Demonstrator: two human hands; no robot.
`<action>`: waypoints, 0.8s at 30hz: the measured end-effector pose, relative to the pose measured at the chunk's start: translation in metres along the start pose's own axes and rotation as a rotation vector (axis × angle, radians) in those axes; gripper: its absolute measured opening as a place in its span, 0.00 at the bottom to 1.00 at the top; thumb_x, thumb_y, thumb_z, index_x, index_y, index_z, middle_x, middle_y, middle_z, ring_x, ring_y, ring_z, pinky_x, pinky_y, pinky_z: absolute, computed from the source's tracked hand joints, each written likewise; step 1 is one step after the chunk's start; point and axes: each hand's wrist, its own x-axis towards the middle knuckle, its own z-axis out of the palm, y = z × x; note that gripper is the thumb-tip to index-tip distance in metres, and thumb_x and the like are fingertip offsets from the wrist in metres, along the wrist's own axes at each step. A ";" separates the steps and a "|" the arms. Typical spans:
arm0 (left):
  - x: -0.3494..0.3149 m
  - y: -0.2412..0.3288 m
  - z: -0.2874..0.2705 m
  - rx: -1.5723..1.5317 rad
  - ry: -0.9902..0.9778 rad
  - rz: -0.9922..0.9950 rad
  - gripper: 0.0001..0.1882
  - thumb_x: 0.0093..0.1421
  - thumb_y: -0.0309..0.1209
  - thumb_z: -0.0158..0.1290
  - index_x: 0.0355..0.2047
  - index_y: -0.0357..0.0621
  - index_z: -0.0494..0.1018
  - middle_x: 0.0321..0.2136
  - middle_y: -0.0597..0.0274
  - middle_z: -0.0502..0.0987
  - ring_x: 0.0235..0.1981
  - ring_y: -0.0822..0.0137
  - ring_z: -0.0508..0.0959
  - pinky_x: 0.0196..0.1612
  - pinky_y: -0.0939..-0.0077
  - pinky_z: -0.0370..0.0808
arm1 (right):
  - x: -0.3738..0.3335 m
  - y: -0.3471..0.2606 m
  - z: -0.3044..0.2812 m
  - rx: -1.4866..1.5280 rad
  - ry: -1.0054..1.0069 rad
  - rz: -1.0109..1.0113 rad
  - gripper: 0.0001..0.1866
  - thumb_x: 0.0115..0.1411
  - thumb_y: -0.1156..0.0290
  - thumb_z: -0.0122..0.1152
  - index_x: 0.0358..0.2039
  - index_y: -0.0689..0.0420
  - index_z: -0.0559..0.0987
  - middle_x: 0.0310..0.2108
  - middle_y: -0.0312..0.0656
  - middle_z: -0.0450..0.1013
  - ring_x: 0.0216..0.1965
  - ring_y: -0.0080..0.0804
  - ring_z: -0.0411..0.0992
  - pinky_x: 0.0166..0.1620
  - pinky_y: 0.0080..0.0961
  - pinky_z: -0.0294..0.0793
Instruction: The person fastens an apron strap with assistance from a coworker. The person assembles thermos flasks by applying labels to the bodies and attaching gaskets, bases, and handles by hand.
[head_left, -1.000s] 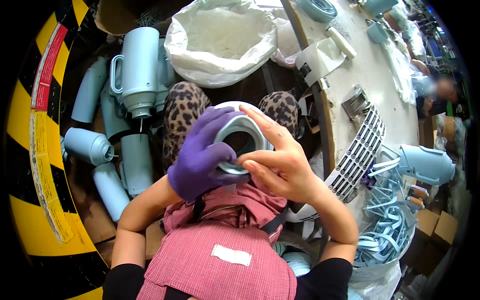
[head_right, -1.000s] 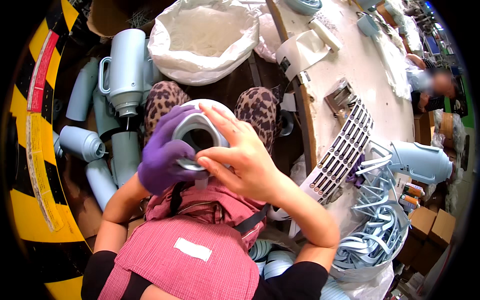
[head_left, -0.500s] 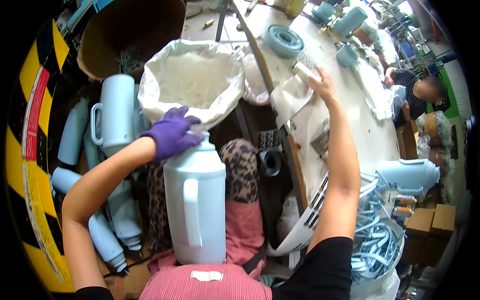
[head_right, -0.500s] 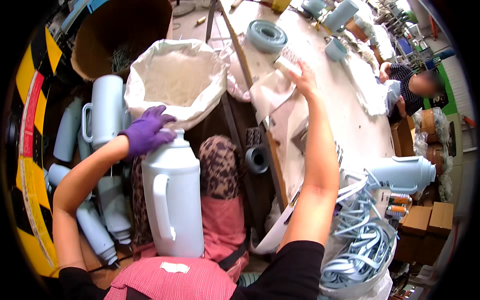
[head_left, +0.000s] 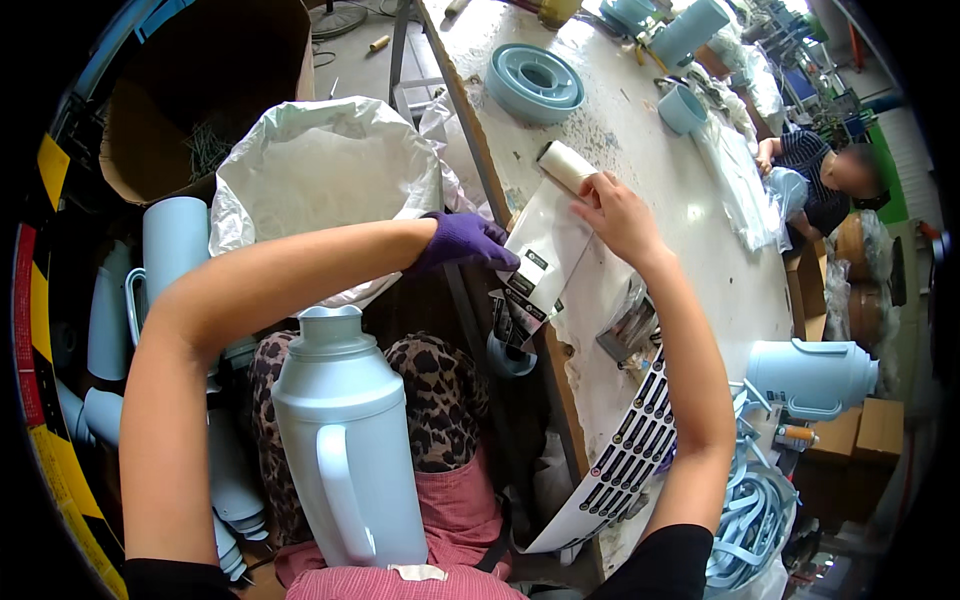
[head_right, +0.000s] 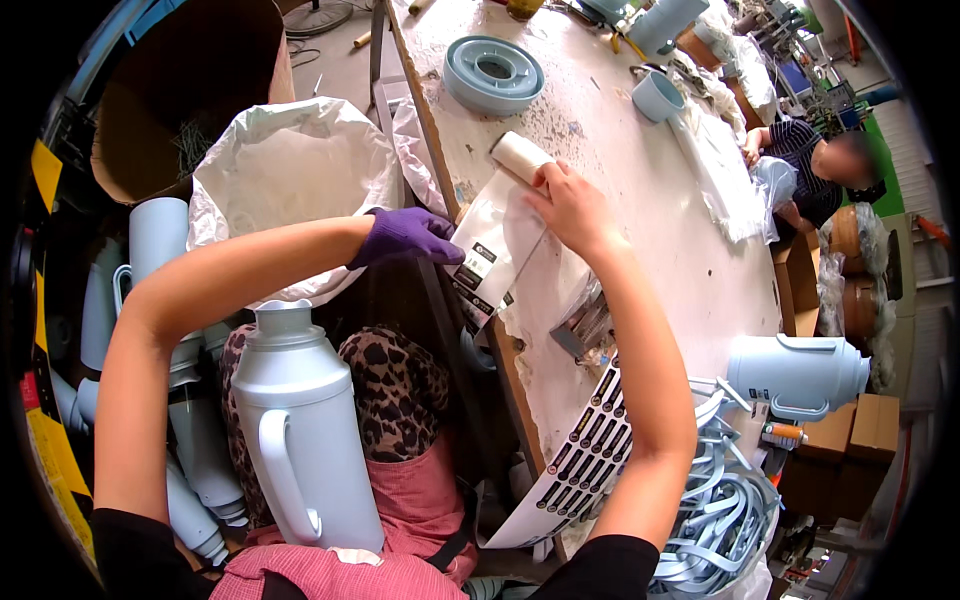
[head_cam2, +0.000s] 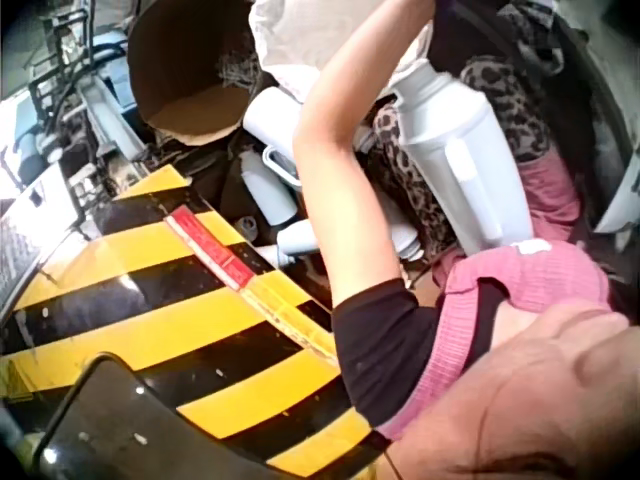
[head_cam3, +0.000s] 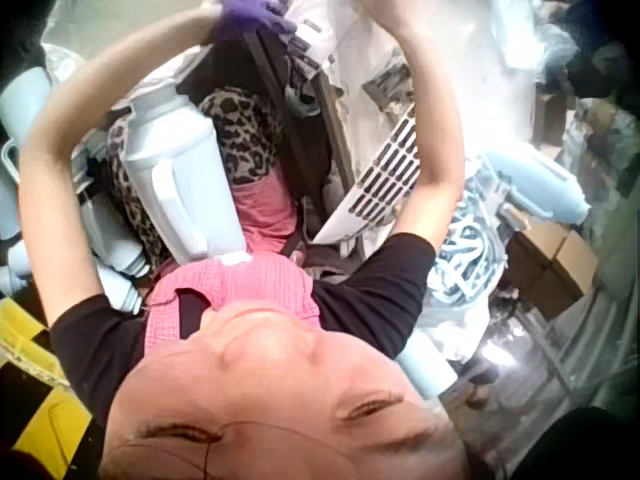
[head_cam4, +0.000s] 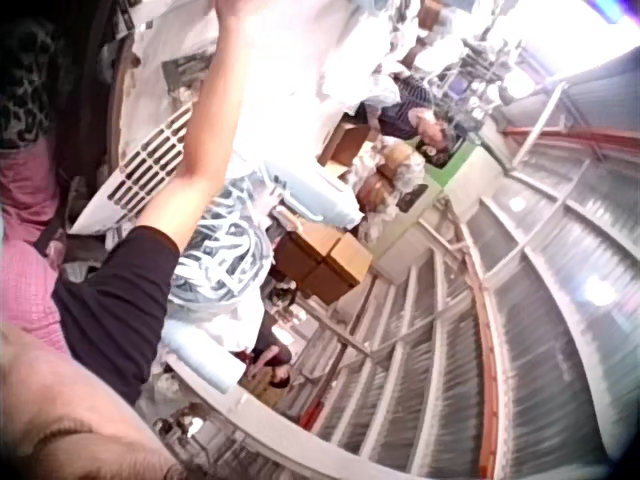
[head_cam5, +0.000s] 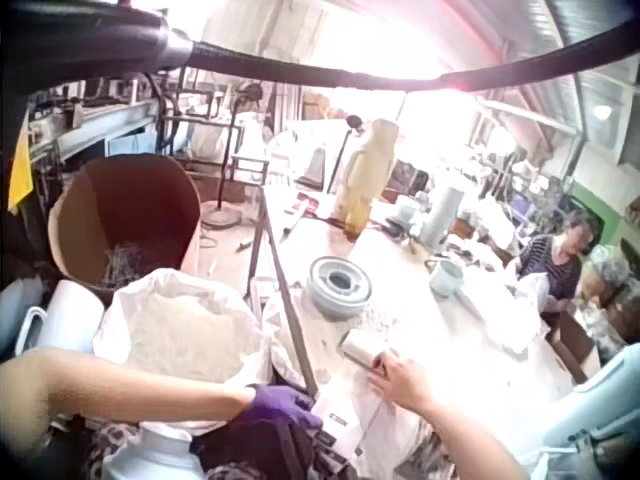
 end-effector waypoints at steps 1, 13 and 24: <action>0.001 -0.004 0.005 -0.003 -0.010 -0.006 0.22 0.60 0.37 0.64 0.51 0.40 0.77 0.45 0.66 0.81 0.46 0.75 0.78 0.51 0.80 0.72 | -0.003 0.008 0.009 0.117 0.033 -0.040 0.22 0.57 0.52 0.70 0.40 0.55 0.76 0.42 0.46 0.78 0.43 0.46 0.77 0.49 0.39 0.75; -0.031 -0.013 0.045 -0.113 -0.109 -0.091 0.23 0.61 0.42 0.64 0.50 0.38 0.78 0.43 0.65 0.81 0.43 0.80 0.76 0.45 0.77 0.75 | 0.019 0.001 -0.004 -0.035 0.039 -0.040 0.29 0.47 0.62 0.74 0.50 0.53 0.74 0.45 0.45 0.75 0.47 0.44 0.75 0.52 0.36 0.74; -0.010 -0.070 0.012 0.463 -0.389 0.955 0.32 0.58 0.30 0.54 0.63 0.38 0.64 0.46 0.42 0.75 0.43 0.42 0.76 0.46 0.62 0.77 | -0.110 -0.071 0.040 0.292 0.302 0.008 0.20 0.58 0.65 0.69 0.51 0.53 0.79 0.49 0.43 0.70 0.55 0.44 0.66 0.60 0.38 0.66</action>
